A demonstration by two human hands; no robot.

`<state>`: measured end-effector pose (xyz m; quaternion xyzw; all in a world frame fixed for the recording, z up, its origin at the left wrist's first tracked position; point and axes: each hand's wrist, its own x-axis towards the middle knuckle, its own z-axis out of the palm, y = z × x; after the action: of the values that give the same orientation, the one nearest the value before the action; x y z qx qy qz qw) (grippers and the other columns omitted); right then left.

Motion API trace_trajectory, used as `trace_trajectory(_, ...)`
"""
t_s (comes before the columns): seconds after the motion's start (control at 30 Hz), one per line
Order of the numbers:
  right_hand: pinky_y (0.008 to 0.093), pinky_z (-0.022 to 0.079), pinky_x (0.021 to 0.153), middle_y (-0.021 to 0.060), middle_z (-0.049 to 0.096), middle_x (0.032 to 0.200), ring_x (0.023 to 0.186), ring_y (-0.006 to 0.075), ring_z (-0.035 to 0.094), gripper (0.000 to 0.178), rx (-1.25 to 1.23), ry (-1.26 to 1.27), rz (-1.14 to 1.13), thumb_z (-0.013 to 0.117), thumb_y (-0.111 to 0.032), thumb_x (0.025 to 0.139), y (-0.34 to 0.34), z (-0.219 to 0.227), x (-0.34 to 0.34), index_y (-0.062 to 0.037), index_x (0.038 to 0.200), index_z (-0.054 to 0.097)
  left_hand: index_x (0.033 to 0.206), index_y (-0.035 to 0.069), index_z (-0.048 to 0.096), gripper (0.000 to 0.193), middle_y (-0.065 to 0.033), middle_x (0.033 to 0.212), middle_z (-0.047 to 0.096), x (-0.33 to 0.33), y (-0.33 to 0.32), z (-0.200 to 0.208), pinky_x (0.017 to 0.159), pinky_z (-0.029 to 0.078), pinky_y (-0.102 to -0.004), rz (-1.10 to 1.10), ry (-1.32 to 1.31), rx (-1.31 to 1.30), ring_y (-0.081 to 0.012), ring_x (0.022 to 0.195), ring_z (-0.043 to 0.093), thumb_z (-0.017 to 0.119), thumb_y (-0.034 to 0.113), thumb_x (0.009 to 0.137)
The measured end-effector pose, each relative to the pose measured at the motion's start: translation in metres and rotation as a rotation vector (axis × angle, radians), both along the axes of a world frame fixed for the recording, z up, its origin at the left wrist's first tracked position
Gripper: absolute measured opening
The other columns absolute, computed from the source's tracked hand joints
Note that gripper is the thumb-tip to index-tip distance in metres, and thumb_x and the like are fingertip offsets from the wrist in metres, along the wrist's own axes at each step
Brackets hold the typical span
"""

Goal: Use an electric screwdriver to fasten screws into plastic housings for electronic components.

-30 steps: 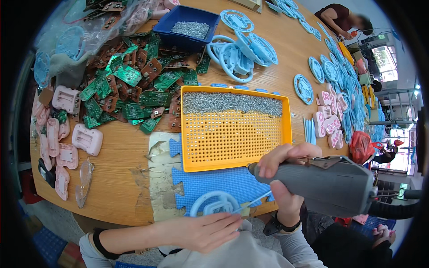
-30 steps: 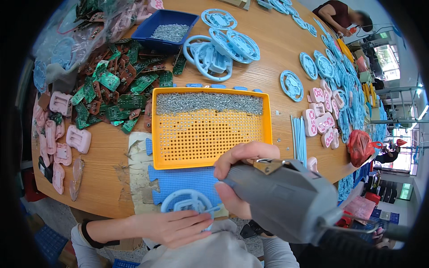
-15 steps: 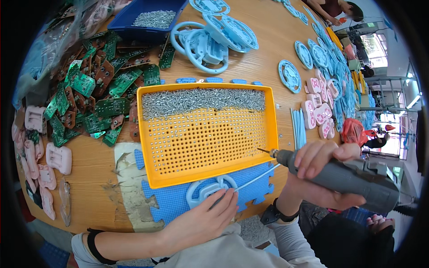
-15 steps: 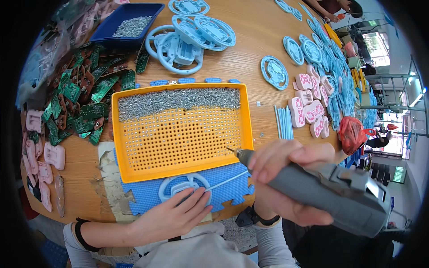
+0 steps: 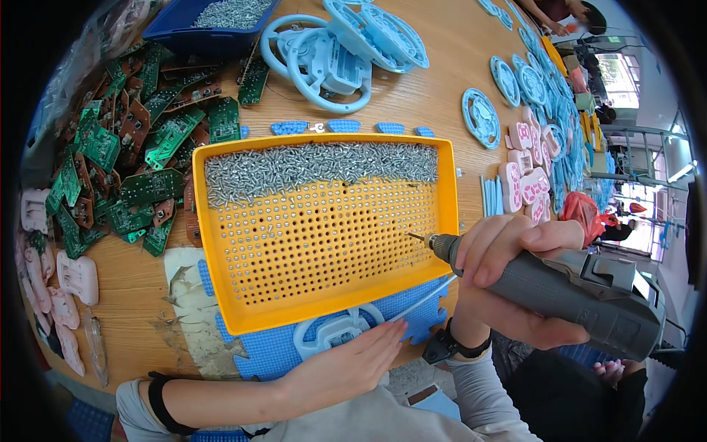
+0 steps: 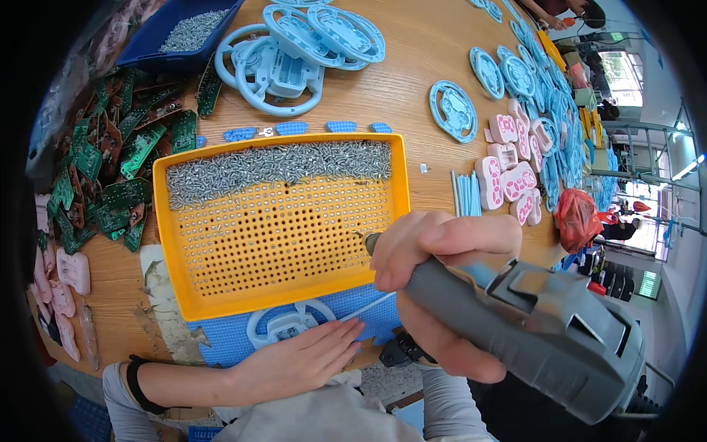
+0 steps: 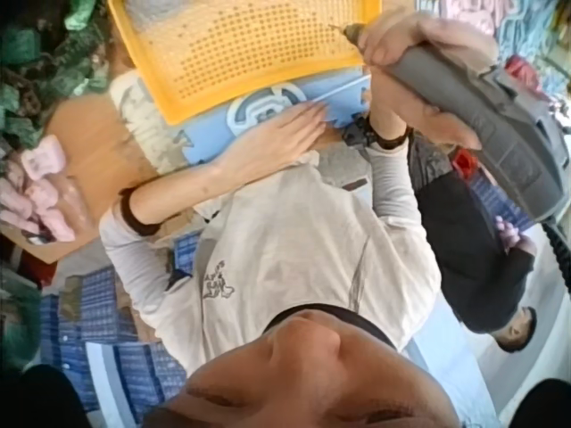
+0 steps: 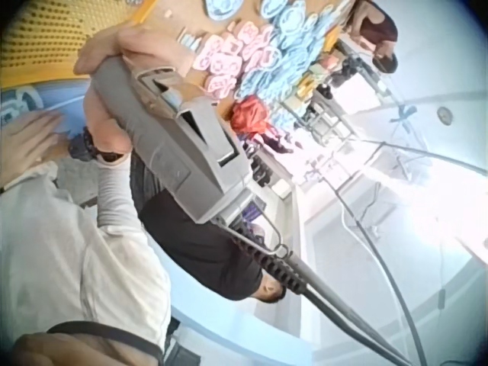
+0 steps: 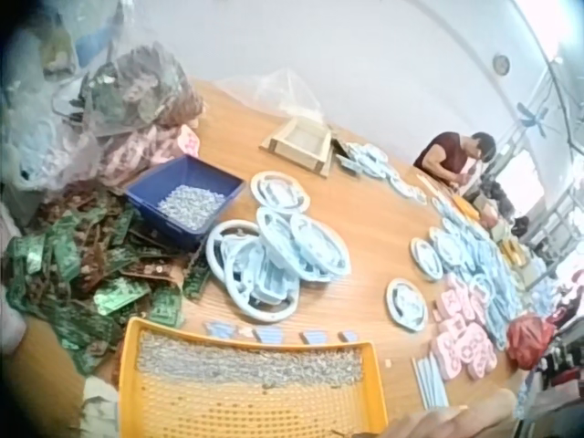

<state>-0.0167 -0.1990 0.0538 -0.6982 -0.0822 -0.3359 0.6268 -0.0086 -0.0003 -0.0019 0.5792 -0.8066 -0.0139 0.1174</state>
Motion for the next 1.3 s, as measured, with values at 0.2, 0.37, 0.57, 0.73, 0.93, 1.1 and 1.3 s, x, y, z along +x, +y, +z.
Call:
trace_trajectory(0.2, 0.0279, 0.043, 0.043, 0.0066, 0.053, 0.062, 0.047, 0.016, 0.05, 0.082, -0.021, 0.018, 0.027, 0.05, -0.08, 0.077, 0.0, -0.002, 0.001, -0.003, 0.105, 0.042, 0.13, 0.003, 0.053, 0.045, -0.0127, 0.14, 0.05, 0.003, -0.001, 0.002, 0.114, 0.028, -0.0373, 0.012, -0.04, 0.014, -0.0244, 0.129, 0.047, 0.044, 0.022, 0.091)
trace_trajectory(0.37, 0.0281, 0.043, 0.044, 0.0066, 0.053, 0.063, 0.048, 0.0163, 0.051, 0.082, -0.018, 0.018, 0.057, 0.052, -0.08, 0.077, -0.003, -0.003, 0.0, -0.0029, 0.104, 0.042, 0.13, 0.003, 0.054, 0.046, -0.013, 0.14, 0.05, 0.003, -0.002, 0.006, 0.113, 0.028, -0.0371, -0.005, -0.061, 0.033, -0.0245, 0.128, 0.047, 0.044, 0.023, 0.09)
trace_trajectory(0.57, 0.0284, 0.043, 0.044, 0.0065, 0.053, 0.064, 0.048, 0.0168, 0.05, 0.083, -0.054, 0.024, 0.088, 0.053, -0.079, 0.077, -0.004, -0.005, 0.003, -0.0021, 0.106, 0.043, 0.13, 0.002, 0.054, 0.047, -0.0132, 0.141, 0.049, 0.004, 0.0, 0.003, 0.112, 0.029, -0.037, -0.006, -0.028, 0.036, -0.0243, 0.128, 0.048, 0.043, 0.024, 0.09)
trace_trajectory(0.73, 0.0284, 0.043, 0.044, 0.0061, 0.054, 0.064, 0.048, 0.0169, 0.051, 0.08, -0.036, 0.028, 0.031, 0.055, -0.075, 0.078, 0.002, 0.013, -0.009, -0.0015, 0.108, 0.044, 0.13, 0.001, 0.054, 0.047, -0.0141, 0.141, 0.049, 0.0, 0.001, 0.0, 0.112, 0.029, -0.0373, 0.006, -0.04, 0.021, -0.0251, 0.13, 0.046, 0.043, 0.024, 0.09)
trace_trajectory(0.93, 0.0281, 0.05, 0.044, 0.006, 0.057, 0.06, 0.047, 0.0183, 0.058, 0.057, 0.007, 0.071, 0.269, 0.062, -0.054, 0.087, 0.025, 0.045, -0.027, -0.0032, 0.106, 0.045, 0.129, -0.001, 0.053, 0.046, -0.0176, 0.14, 0.048, 0.004, 0.001, 0.001, 0.113, 0.028, -0.0382, -0.057, -0.055, 0.039, -0.0276, 0.133, 0.043, 0.041, 0.023, 0.092)
trace_trajectory(1.1, 0.0316, 0.052, 0.047, 0.0103, 0.056, 0.064, 0.052, 0.021, 0.058, 0.056, 0.016, 0.08, 0.389, 0.06, -0.054, 0.089, 0.05, 0.025, -0.027, -0.0018, 0.1, 0.043, 0.13, -0.002, 0.051, 0.046, -0.0172, 0.139, 0.049, 0.002, -0.001, -0.001, 0.114, 0.028, -0.0381, -0.046, -0.014, 0.054, -0.0269, 0.133, 0.042, 0.039, 0.024, 0.094)
trace_trajectory(1.3, 0.033, 0.051, 0.047, 0.0128, 0.057, 0.065, 0.052, 0.0224, 0.057, 0.052, 0.025, 0.083, 0.477, 0.063, -0.048, 0.089, 0.044, 0.024, -0.023, -0.0004, 0.096, 0.043, 0.132, -0.003, 0.048, 0.047, -0.0161, 0.139, 0.048, 0.003, 0.0, 0.0, 0.113, 0.028, -0.0388, -0.068, -0.079, 0.056, -0.026, 0.132, 0.042, 0.039, 0.024, 0.095)
